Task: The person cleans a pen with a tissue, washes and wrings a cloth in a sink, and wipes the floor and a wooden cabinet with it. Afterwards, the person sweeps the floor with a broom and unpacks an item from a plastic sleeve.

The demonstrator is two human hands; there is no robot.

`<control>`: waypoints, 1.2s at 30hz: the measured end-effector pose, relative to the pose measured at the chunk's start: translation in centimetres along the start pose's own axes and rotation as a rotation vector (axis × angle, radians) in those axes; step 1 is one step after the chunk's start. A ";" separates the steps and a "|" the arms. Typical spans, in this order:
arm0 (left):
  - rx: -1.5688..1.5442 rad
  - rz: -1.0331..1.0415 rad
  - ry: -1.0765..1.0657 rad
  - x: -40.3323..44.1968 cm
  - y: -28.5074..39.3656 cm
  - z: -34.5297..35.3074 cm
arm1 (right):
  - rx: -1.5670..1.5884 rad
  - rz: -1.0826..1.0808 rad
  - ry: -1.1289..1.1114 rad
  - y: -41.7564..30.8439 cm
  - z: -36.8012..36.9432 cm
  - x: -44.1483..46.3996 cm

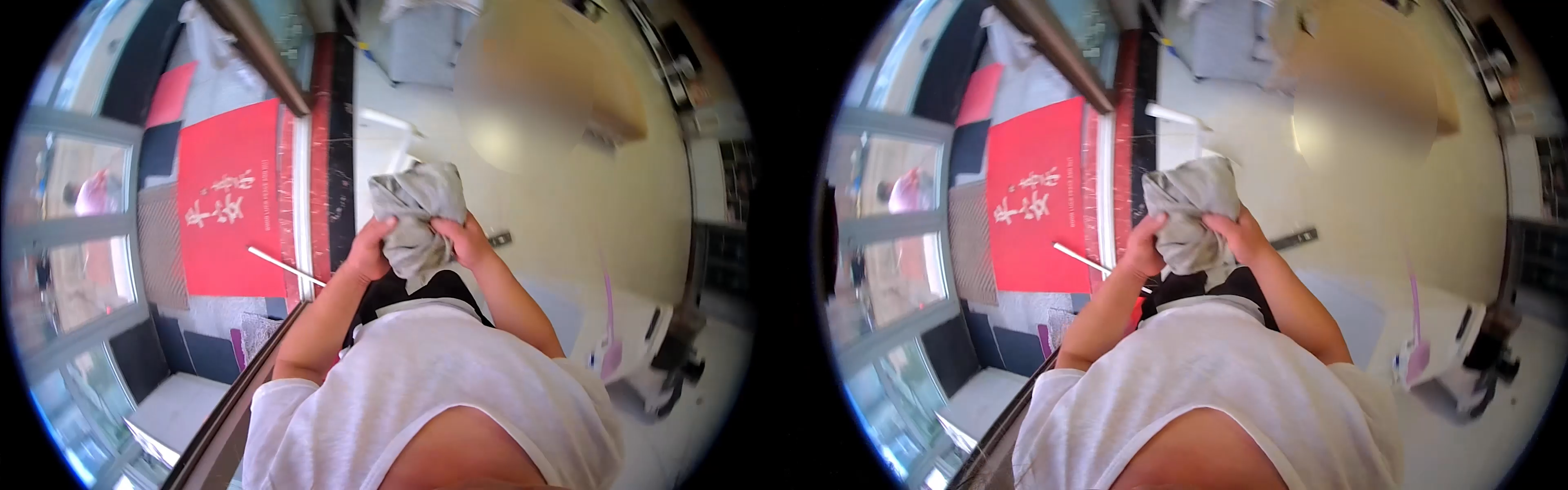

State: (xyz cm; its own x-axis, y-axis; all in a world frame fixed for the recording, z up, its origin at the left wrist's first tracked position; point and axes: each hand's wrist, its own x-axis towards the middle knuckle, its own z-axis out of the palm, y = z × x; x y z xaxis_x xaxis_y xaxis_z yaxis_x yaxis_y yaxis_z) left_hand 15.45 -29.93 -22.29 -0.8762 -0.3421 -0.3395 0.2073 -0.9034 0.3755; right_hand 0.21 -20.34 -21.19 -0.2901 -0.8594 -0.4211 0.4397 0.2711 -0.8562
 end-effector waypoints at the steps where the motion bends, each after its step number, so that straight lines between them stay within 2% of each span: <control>1: -0.002 0.106 0.122 -0.6 1.4 0.4 | -0.194 -0.074 -0.016 -1.3 1.3 0.9; 7: 0.117 0.451 0.555 -4.6 5.4 -4.9 | -0.474 -0.178 -0.282 0.4 7.7 8.2; 13: 0.028 0.722 0.852 -7.1 9.3 -10.2 | -0.646 -0.226 -0.559 1.2 15.3 15.0; 15: 0.011 0.762 0.915 -6.5 11.0 -11.9 | -0.627 -0.185 -0.625 1.4 17.1 17.4; 17: 0.038 0.789 0.886 -5.5 13.1 -13.4 | -0.546 -0.104 -0.635 1.7 19.1 19.8; 19: 0.057 0.782 0.867 -5.0 15.5 -14.1 | -0.573 -0.123 -0.643 1.4 21.4 22.2; 21: 0.303 0.607 1.034 -4.6 18.5 -14.6 | -0.616 -0.166 -0.636 1.2 23.8 25.5; 25: 0.190 0.659 0.938 -5.6 23.2 -17.3 | -0.599 -0.038 -0.701 -1.2 30.0 30.2; 27: 0.036 0.646 0.863 -6.9 25.8 -18.7 | -0.707 -0.133 -0.806 0.0 33.0 32.9; 29: -0.166 0.599 0.762 -8.0 30.9 -19.1 | -0.889 -0.409 -0.934 -0.2 38.5 35.2; 30: -0.283 0.566 0.749 -8.8 32.5 -19.5 | -0.846 -0.338 -1.034 -0.2 40.4 36.0; 32: -0.211 0.547 0.718 -9.4 35.8 -20.8 | -0.889 -0.481 -1.175 -0.2 43.5 37.7; 34: -0.181 0.761 0.604 -9.8 39.9 -22.9 | -0.949 -0.554 -1.156 -0.4 46.3 40.0; 35: -0.185 0.732 0.516 -10.0 42.2 -24.1 | -1.005 -0.615 -1.149 -0.3 47.7 41.2; 36: -0.174 0.700 0.516 -10.5 44.2 -24.6 | -0.993 -0.604 -1.119 0.2 48.9 42.1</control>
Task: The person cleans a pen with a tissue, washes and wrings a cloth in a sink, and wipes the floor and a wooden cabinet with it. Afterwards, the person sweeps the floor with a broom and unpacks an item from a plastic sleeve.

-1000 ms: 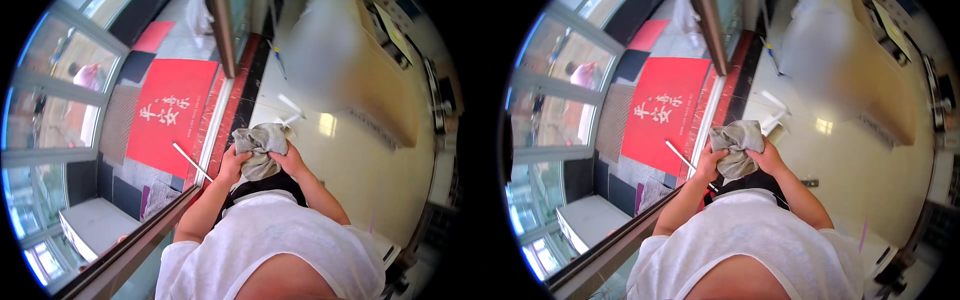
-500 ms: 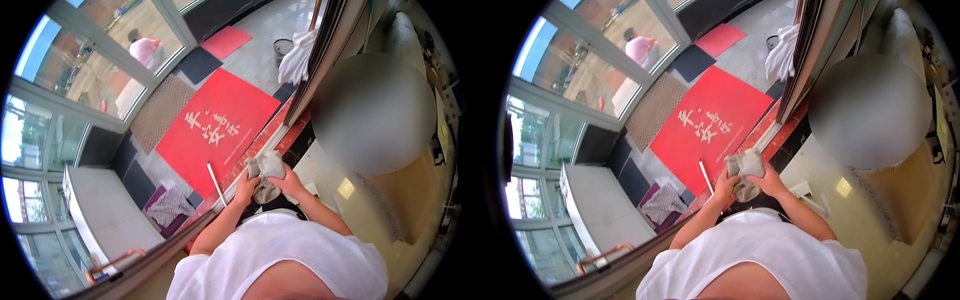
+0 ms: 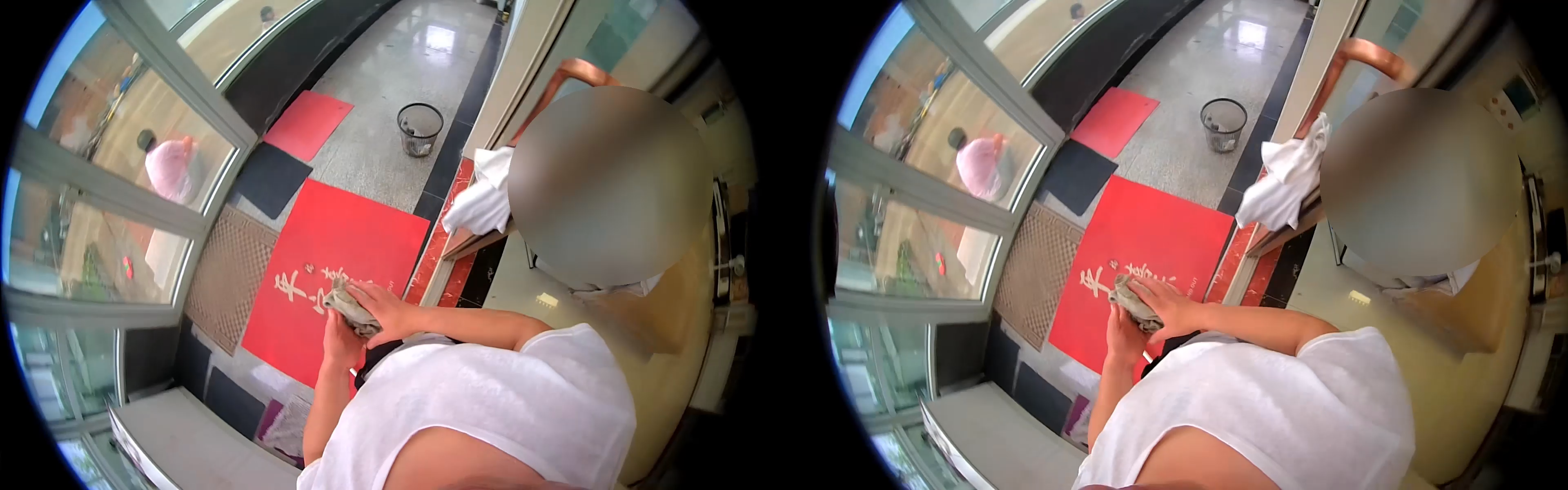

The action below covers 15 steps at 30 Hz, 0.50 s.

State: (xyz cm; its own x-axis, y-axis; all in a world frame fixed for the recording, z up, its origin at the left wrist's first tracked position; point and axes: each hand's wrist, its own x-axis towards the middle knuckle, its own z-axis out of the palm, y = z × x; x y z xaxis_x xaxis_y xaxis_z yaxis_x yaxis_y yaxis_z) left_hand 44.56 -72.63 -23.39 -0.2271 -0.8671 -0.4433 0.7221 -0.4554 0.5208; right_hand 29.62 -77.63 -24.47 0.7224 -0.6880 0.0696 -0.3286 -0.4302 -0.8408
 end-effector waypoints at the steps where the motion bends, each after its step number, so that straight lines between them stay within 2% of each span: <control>1: 0.029 -0.055 -0.001 1.9 1.8 0.5 | -0.018 -0.010 0.072 1.2 -0.7 1.6; 4: 0.094 -0.145 -0.091 7.6 6.2 1.8 | -0.005 0.039 0.208 3.6 -3.8 5.7; 6: 0.432 -0.314 -0.210 11.0 10.2 3.9 | 0.195 0.250 0.303 4.2 -7.2 7.7; 7: 0.470 -0.293 -0.316 13.5 11.6 4.1 | 0.199 0.252 0.332 5.4 -8.9 8.9; 9: 0.529 -0.318 -0.401 17.9 14.1 4.5 | 0.617 0.357 0.532 7.7 -11.2 9.9; 10: 0.559 -0.321 -0.473 20.3 15.1 5.0 | 0.618 0.365 0.557 8.7 -12.4 10.8; 11: 0.568 -0.306 -0.520 22.9 16.4 5.7 | 0.855 0.367 0.654 9.8 -13.9 11.6; 12: 0.573 -0.325 -0.532 25.3 17.5 5.7 | 1.095 0.360 0.746 10.8 -15.0 12.5; 13: 0.732 -0.229 -0.480 27.8 18.4 5.4 | 1.239 0.324 0.825 12.9 -15.4 13.2; 14: 0.887 -0.126 -0.420 30.5 19.4 4.8 | 1.244 0.330 0.834 15.0 -15.9 13.6; 15: 0.990 -0.067 -0.322 33.2 20.2 2.1 | 1.376 0.437 0.877 16.8 -16.5 14.0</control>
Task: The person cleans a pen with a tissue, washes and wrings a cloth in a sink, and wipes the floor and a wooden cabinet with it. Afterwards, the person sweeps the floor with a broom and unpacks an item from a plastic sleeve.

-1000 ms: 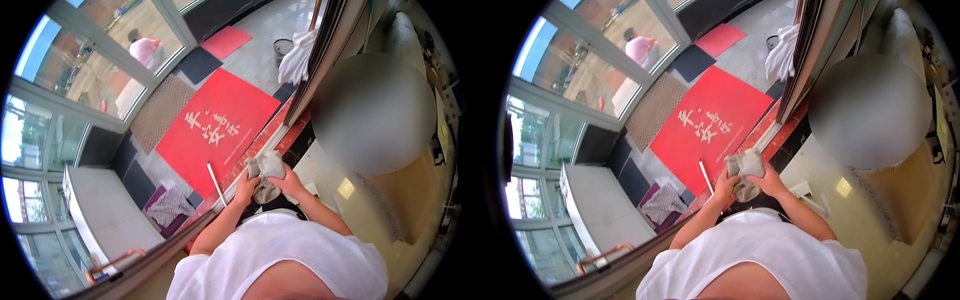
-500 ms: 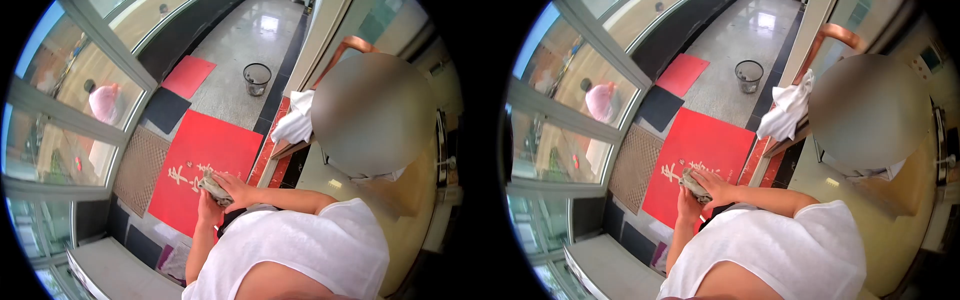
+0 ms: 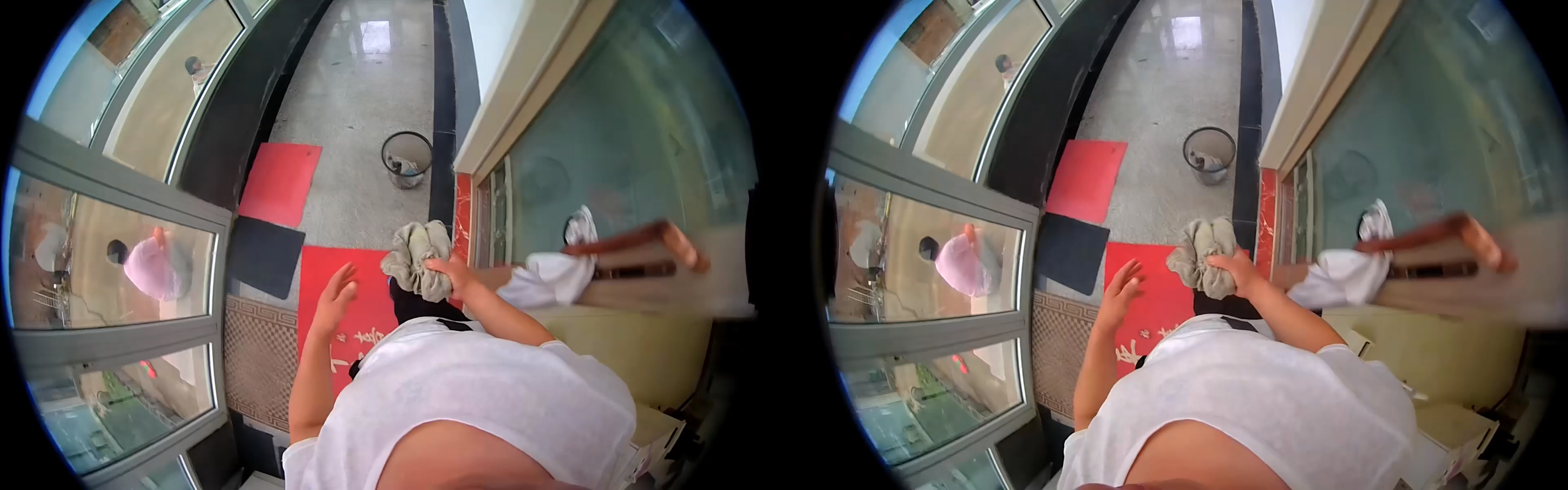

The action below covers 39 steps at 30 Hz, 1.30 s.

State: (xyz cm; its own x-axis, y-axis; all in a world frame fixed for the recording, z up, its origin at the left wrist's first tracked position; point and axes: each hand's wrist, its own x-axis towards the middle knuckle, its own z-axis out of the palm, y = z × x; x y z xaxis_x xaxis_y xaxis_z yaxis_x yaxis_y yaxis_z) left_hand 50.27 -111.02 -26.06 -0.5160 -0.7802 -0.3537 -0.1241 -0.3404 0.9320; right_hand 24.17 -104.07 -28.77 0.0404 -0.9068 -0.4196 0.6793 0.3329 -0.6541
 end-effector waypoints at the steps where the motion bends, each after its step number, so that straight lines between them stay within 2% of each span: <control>1: 0.102 0.012 0.118 1.8 -3.0 -3.2 | 0.088 0.092 0.075 -1.1 -0.2 2.3; 2: 0.176 -0.019 0.269 2.5 -5.8 -6.1 | 0.091 0.026 0.131 -2.6 1.0 4.0; 3: 0.261 -0.257 0.453 2.3 -8.3 -9.2 | 0.137 0.034 0.153 -3.0 0.2 6.5; 4: 0.307 -0.394 0.555 0.3 -12.8 -12.7 | 0.204 0.078 0.145 -4.5 0.4 8.3; 5: 0.276 -0.700 0.546 -3.1 -18.7 -17.2 | 0.267 0.125 0.133 -5.8 0.7 9.9; 6: 0.178 -0.855 0.615 -6.8 -21.3 -18.8 | 0.260 0.137 0.103 -7.0 0.3 12.1; 9: 0.031 -1.092 0.742 -13.7 -19.0 -20.2 | 0.230 0.081 0.070 -9.7 0.3 18.4; 12: -0.145 -1.173 0.850 -13.2 -13.5 -19.7 | 0.173 -0.004 0.143 -12.7 0.2 24.9; 16: -0.261 -1.116 0.918 -5.5 -7.7 -21.8 | 0.151 -0.107 0.217 -15.9 1.0 32.0; 18: -0.264 -0.927 0.918 -0.7 -7.3 -27.2 | 0.204 -0.089 0.254 -16.7 -0.2 34.7; 19: -0.285 -0.738 0.904 2.9 -7.7 -30.0 | 0.240 -0.070 0.289 -17.5 -0.2 35.9; 21: -0.114 -0.714 0.842 14.0 -6.1 -35.5 | 0.290 -0.155 0.349 -18.5 0.1 37.9; 22: 0.106 -0.866 0.783 21.6 -4.7 -39.5 | 0.303 -0.179 0.375 -19.2 0.2 38.7; 24: 0.537 -0.526 0.570 34.2 -2.4 -45.9 | 0.326 -0.224 0.422 -20.6 0.3 40.1; 25: 0.436 -0.426 0.599 40.1 7.7 -42.0 | 0.349 -0.256 0.464 -21.0 -0.3 40.8; 27: 0.564 -0.240 0.528 51.5 11.0 -44.8 | 0.437 -0.333 0.550 -21.6 -1.9 43.3; 30: 0.468 -0.095 0.432 64.1 20.9 -40.9 | 0.485 -0.385 0.618 -25.4 -1.1 46.3; 31: 0.476 -0.072 0.406 67.8 22.3 -39.9 | 0.497 -0.418 0.626 -26.3 -2.0 48.1; 33: 0.341 -0.084 0.249 72.5 23.5 -38.3 | 0.703 -0.399 0.698 -28.0 -4.6 51.1; 35: 0.340 -0.092 0.278 76.3 17.7 -40.6 | 0.736 -0.468 0.716 -32.0 -6.3 55.8; 36: 0.947 0.330 0.127 77.4 12.6 -43.9 | 0.714 -0.452 0.694 -34.0 -6.5 58.0; 37: 0.611 -0.149 0.183 76.3 11.2 -43.7 | 0.691 -0.421 0.684 -35.6 -6.5 59.5; 38: 0.620 -0.216 0.062 75.0 11.8 -43.2 | 0.692 -0.369 0.672 -38.6 -6.6 62.0; 39: 0.177 -0.431 -0.050 75.0 8.7 -44.3 | 0.639 -0.377 0.660 -40.9 -7.1 64.5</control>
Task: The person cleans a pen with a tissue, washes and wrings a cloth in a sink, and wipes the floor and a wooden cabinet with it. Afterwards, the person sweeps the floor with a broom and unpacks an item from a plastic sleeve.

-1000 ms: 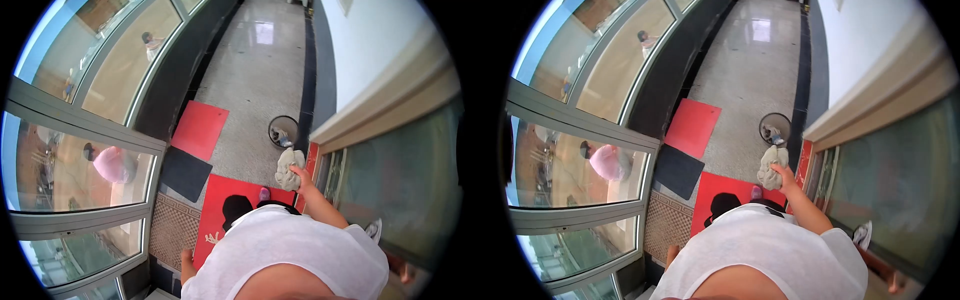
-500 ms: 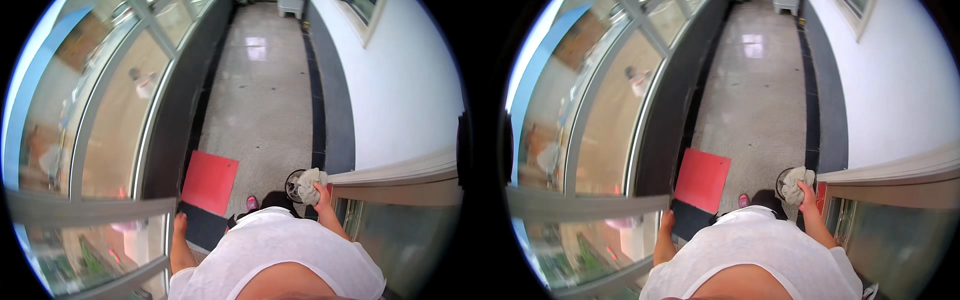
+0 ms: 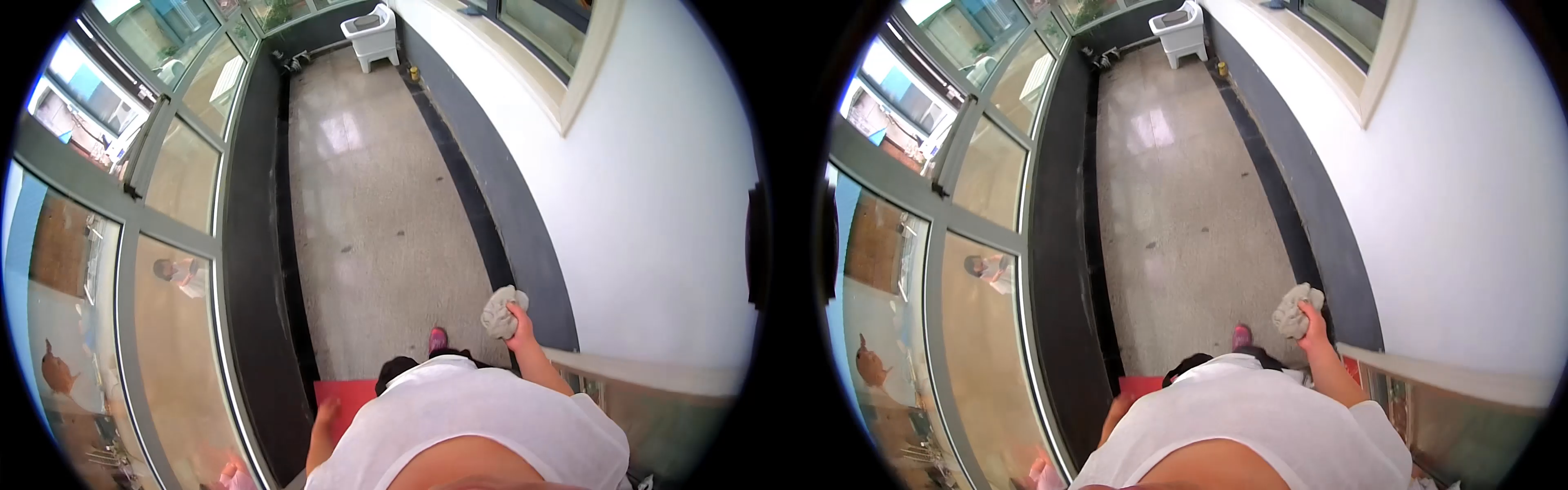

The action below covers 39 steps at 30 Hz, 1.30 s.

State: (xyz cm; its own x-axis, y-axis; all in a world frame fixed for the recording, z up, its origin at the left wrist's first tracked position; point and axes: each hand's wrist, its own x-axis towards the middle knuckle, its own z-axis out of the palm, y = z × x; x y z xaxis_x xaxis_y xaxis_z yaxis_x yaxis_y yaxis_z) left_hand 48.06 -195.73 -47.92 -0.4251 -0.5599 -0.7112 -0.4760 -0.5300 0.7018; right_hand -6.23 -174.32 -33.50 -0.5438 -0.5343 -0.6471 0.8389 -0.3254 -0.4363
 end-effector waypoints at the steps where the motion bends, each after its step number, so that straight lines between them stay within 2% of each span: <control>1: 0.148 -0.122 0.003 -0.5 -0.4 0.6 | -0.033 -0.025 -0.056 -1.1 2.8 2.1; 3: 0.416 -0.328 0.059 -0.8 1.4 1.7 | -0.077 -0.054 -0.113 -2.6 7.6 5.9; 5: 0.494 -0.432 0.054 0.7 4.0 1.4 | -0.106 -0.044 -0.180 -3.9 12.0 10.8; 10: 0.580 -0.447 0.100 11.6 14.8 -3.1 | -0.060 -0.059 -0.076 -5.3 18.6 18.8; 14: 0.494 -0.238 0.319 24.2 27.6 -9.6 | 0.044 -0.137 0.026 -7.4 22.3 22.7; 16: 0.308 -0.059 0.409 30.9 37.7 -10.0 | 0.084 -0.172 0.089 -8.6 24.6 25.1; 20: 0.127 0.300 0.342 41.1 61.7 -2.9 | 0.198 -0.231 0.021 -10.9 27.6 32.3; 21: 0.058 0.372 0.293 41.8 66.8 -0.1 | 0.213 -0.209 0.023 -11.7 29.0 34.1; 22: 0.051 0.384 0.291 44.1 68.6 0.6 | 0.211 -0.217 0.012 -12.2 30.6 35.9; 23: 0.096 0.459 0.213 46.2 70.1 1.4 | 0.028 -0.359 0.027 -12.4 32.4 37.6; 24: 0.133 0.538 0.140 48.1 71.6 2.5 | 0.120 -0.247 0.040 -13.5 32.7 41.0; 25: 0.123 0.467 0.156 50.0 71.6 2.9 | 0.216 -0.137 0.063 -14.6 32.9 44.4; 26: 0.125 0.391 0.169 51.7 70.2 2.7 | 0.217 -0.134 0.051 -15.8 34.8 47.4; 28: 0.403 0.174 0.232 53.2 65.8 2.3 | 0.089 -0.098 -0.016 -17.3 38.1 50.7; 29: 0.486 0.108 0.157 54.9 61.4 0.4 | 0.134 0.003 0.011 -18.3 39.2 53.6; 32: 0.692 -0.216 0.077 54.5 57.8 0.0 | 0.003 -0.045 -0.097 -21.5 45.9 59.2; 35: 0.748 -0.383 0.046 55.3 59.3 0.6 | -0.062 -0.030 -0.113 -23.9 51.3 64.5; 39: 0.945 -0.337 0.000 59.5 64.2 -0.4 | 0.063 0.049 -0.148 -25.8 57.3 70.0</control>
State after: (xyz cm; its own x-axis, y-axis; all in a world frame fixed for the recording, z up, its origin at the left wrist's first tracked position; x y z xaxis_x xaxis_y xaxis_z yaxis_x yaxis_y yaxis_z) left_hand -7.46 -263.31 -45.20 -0.1553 -0.4738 -0.8668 -0.9878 0.0625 0.1429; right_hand -64.61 -248.01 -31.69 -0.4970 -0.6582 -0.5655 0.8665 -0.3417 -0.3639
